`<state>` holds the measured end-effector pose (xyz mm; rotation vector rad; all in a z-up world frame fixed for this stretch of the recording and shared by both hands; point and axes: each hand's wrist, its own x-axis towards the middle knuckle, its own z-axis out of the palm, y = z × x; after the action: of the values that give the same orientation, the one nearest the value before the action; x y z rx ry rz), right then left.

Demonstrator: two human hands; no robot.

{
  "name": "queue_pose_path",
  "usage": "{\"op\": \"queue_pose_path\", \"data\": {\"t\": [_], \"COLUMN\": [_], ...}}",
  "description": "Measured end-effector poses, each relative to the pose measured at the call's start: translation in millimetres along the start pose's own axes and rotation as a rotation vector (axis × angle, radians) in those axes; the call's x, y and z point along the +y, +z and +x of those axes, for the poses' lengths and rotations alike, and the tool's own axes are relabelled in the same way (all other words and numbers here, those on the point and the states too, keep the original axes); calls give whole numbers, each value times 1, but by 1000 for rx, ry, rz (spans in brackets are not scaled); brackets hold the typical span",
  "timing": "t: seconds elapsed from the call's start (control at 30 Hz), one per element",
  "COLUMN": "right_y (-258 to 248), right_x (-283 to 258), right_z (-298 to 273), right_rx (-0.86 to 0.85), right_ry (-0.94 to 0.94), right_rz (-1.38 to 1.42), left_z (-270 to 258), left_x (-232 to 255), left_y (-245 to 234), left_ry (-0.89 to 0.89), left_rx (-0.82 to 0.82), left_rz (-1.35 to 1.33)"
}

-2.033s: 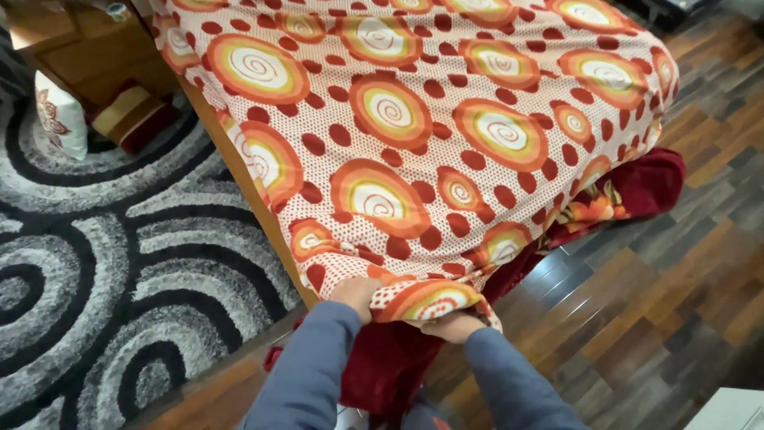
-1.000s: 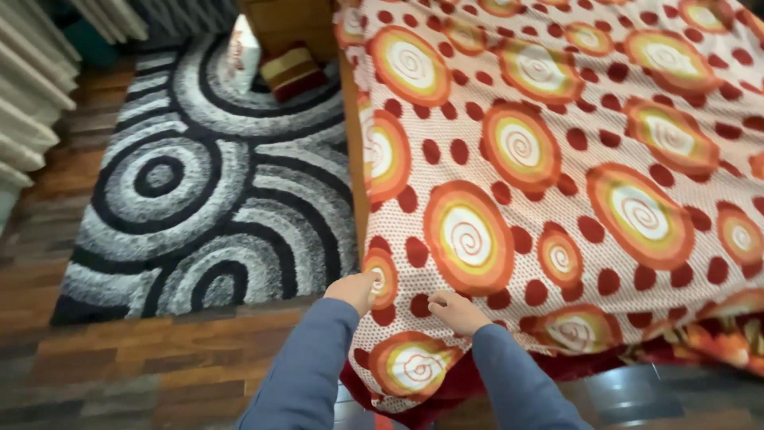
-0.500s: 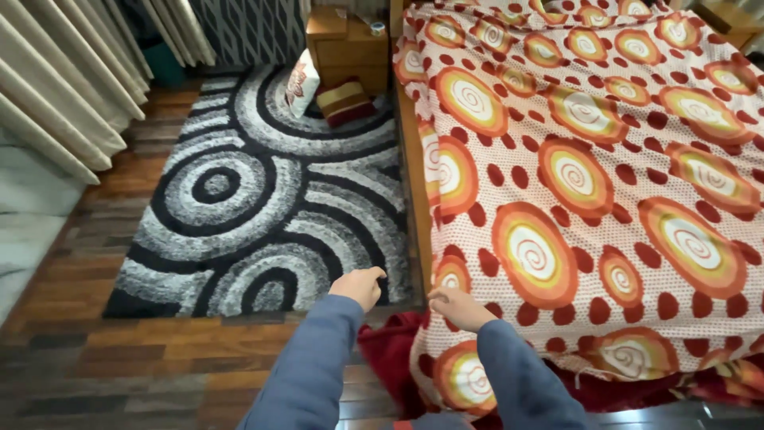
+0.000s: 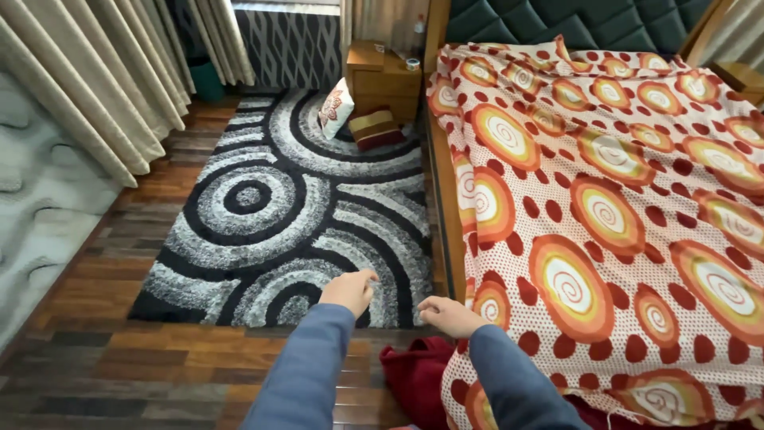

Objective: The person smooths and adjusts a patterned bedsheet on a bed, repeatedly pulling and tucking the edges to make it neat. The person walks around the bed to reach different sides and continues smoothing the sheet by hand.

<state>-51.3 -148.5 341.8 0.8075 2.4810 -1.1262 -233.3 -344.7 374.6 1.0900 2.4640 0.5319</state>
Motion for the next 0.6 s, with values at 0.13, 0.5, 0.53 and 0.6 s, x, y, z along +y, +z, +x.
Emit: {"op": "queue_pose_path", "data": {"t": [0.13, 0.5, 0.53, 0.6], "right_y": [-5, -37, -33, -40], "right_x": [-20, -12, 6, 27], "right_z": [9, 134, 164, 211], "right_rx": [-6, -105, -95, -75], "right_ry": [-11, -2, 6, 14], "right_rz": [-5, 70, 84, 99], "left_z": [21, 151, 167, 209], "left_x": [-15, -50, -51, -47], "left_y": [0, -10, -13, -19], "left_ry": [-1, 2, 7, 23], "left_rx": [16, -66, -69, -68], "left_rz": [-5, 36, 30, 26]}}
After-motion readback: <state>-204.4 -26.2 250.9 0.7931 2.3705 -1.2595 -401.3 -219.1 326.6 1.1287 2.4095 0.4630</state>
